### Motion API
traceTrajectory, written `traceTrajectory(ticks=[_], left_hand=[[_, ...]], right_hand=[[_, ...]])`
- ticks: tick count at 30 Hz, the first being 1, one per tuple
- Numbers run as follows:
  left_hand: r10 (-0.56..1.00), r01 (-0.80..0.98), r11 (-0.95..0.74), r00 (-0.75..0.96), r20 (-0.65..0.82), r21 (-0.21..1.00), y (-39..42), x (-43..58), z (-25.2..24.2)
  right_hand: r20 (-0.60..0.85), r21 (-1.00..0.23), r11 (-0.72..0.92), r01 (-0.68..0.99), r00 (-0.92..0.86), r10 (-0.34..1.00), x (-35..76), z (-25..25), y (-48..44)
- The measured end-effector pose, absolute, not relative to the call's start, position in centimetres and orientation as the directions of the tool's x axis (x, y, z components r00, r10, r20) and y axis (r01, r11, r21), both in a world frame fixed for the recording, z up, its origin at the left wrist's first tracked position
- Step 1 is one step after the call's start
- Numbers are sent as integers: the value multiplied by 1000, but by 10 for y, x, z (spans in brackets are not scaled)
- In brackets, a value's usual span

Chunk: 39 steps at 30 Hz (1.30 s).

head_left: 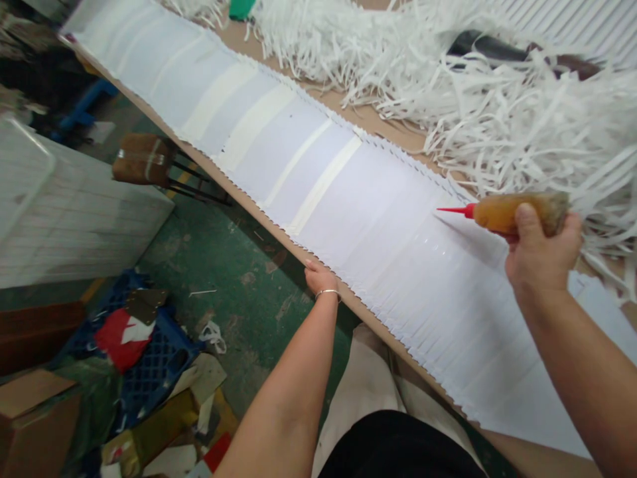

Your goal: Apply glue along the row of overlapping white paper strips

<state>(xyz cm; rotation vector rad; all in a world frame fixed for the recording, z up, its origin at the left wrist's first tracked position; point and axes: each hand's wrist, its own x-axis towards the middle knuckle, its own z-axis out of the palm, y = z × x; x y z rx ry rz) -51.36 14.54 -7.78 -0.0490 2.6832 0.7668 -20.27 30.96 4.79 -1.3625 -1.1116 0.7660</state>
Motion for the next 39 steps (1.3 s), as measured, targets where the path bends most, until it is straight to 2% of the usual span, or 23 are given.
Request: traceTrajectory(ticks=[3, 7, 18, 31, 39], left_hand=[[53, -128, 858, -941, -334, 497, 146, -514, -77], [79, -99, 856, -945, -317, 508, 146, -514, -78], [79, -92, 855, -949, -305, 510, 146, -515, -82], [93, -99, 837, -943, -319, 538, 144, -514, -80], [98, -115, 834, -932, -350, 539, 142, -514, -79]], right_hand=[[58, -996, 76, -38, 347, 936, -197, 39, 353], [-12, -996, 22, -89, 365, 931, -198, 31, 378], [-54, -993, -15, -113, 356, 933, -210, 18, 384], [-97, -991, -73, -109, 232, 968, -232, 35, 300], [-173, -985, -169, -39, 251, 952, -251, 34, 248]])
